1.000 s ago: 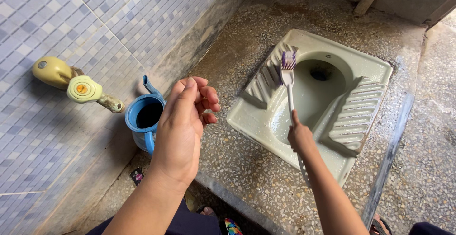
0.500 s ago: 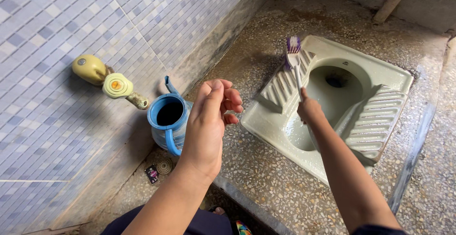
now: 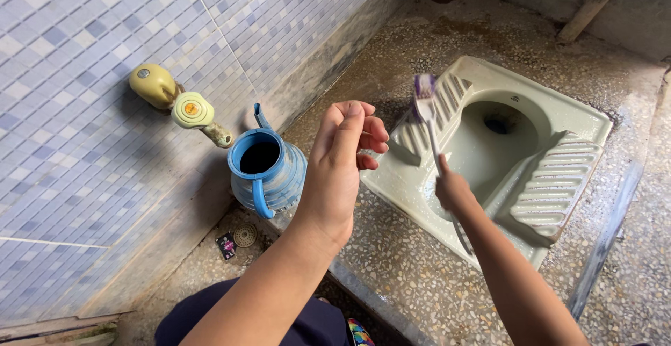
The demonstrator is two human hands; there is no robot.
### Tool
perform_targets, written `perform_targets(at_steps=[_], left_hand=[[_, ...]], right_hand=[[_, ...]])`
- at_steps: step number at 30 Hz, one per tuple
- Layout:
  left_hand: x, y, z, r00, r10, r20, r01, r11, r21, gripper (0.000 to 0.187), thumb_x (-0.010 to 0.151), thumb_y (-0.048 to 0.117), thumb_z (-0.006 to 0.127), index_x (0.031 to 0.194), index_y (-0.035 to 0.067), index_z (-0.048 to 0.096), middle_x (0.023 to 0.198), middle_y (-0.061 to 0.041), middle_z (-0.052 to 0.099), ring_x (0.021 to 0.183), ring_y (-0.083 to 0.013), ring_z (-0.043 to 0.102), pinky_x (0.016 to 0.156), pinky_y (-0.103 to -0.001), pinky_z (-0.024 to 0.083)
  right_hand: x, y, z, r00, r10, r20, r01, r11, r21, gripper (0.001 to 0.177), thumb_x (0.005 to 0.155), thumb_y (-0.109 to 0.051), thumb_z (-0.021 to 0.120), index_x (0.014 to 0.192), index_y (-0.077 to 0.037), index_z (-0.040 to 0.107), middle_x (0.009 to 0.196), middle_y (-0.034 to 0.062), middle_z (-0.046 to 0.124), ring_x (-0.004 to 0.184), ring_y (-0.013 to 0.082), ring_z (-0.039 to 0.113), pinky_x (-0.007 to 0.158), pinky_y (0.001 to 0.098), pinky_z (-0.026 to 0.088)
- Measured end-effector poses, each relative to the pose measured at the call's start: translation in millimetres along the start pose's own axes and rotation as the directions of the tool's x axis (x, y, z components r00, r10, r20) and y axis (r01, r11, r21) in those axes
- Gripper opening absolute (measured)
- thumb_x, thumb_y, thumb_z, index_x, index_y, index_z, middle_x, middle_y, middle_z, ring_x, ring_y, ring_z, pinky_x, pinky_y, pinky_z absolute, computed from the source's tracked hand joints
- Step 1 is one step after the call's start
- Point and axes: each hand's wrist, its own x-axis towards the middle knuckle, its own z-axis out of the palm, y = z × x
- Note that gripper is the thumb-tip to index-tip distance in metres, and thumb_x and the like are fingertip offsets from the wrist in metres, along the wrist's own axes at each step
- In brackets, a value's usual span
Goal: The person cleans a squat toilet by scrubbing the porcelain bowl with a brush and rinsing it with water poured from a pitcher filled at a tap.
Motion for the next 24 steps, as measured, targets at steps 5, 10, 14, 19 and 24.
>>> perform_targets(at_steps=[5,10,14,19,24], left_hand=[[2,-5,-1,0.999,-0.027,-0.022,0.027,0.999,0.017,0.029,0.106,0.040,0.045,0.108,0.013,0.056,0.091,0.002,0.064,0.084,-0.0088,0.058,0.076,-0.028,0.047],[0,-6,-7,1.000,-0.012,-0.008,0.012,1.000,0.015,0.028,0.107,0.039,0.046,0.108,0.013,0.056,0.091,0.002,0.064,0.085,-0.0089,0.058,0.077,-0.029,0.047],[-1,-4,-9,1.000,-0.013,-0.023,0.013,1.000,0.011,0.028,0.106,0.039,0.046,0.109,0.013,0.056,0.091,0.003,0.064,0.085,-0.0090,0.059,0.076,-0.029,0.047],[-3,-5,-12,1.000,0.009,-0.028,-0.008,1.000,0.028,0.028,0.106,0.038,0.046,0.109,0.013,0.056,0.091,0.002,0.064,0.085,-0.0089,0.059,0.076,-0.029,0.047],[-1,-8,-16,0.999,0.006,-0.039,-0.006,1.000,0.015,0.027,0.107,0.038,0.046,0.109,0.012,0.056,0.090,0.002,0.064,0.084,-0.0092,0.058,0.076,-0.029,0.047]], right_hand=[[23,-31,-11,0.995,-0.092,-0.030,0.090,0.995,-0.041,0.069,0.104,-0.017,0.045,0.165,-0.028,0.015,0.079,0.0230,0.071,0.060,0.0333,0.071,0.055,0.0459,0.059],[-41,39,59,0.982,-0.186,-0.032,0.175,0.963,-0.203,0.075,0.104,-0.017,0.044,0.165,-0.028,0.003,0.076,0.0242,0.069,0.064,0.0345,0.070,0.057,0.0475,0.060],[-87,85,82,0.953,-0.283,-0.104,0.258,0.943,-0.210,0.087,0.098,-0.017,0.053,0.165,-0.022,-0.002,0.075,0.0267,0.069,0.067,0.0432,0.069,0.067,0.0569,0.056],[-10,49,59,0.981,-0.172,-0.087,0.157,0.975,-0.158,0.077,0.101,-0.017,0.049,0.164,-0.031,0.007,0.091,0.0292,0.070,0.081,0.0456,0.071,0.074,0.0566,0.058],[47,21,38,0.973,-0.194,-0.127,0.158,0.955,-0.251,0.073,0.101,-0.021,0.046,0.163,-0.033,0.007,0.098,0.0297,0.067,0.090,0.0477,0.068,0.077,0.0593,0.055]])
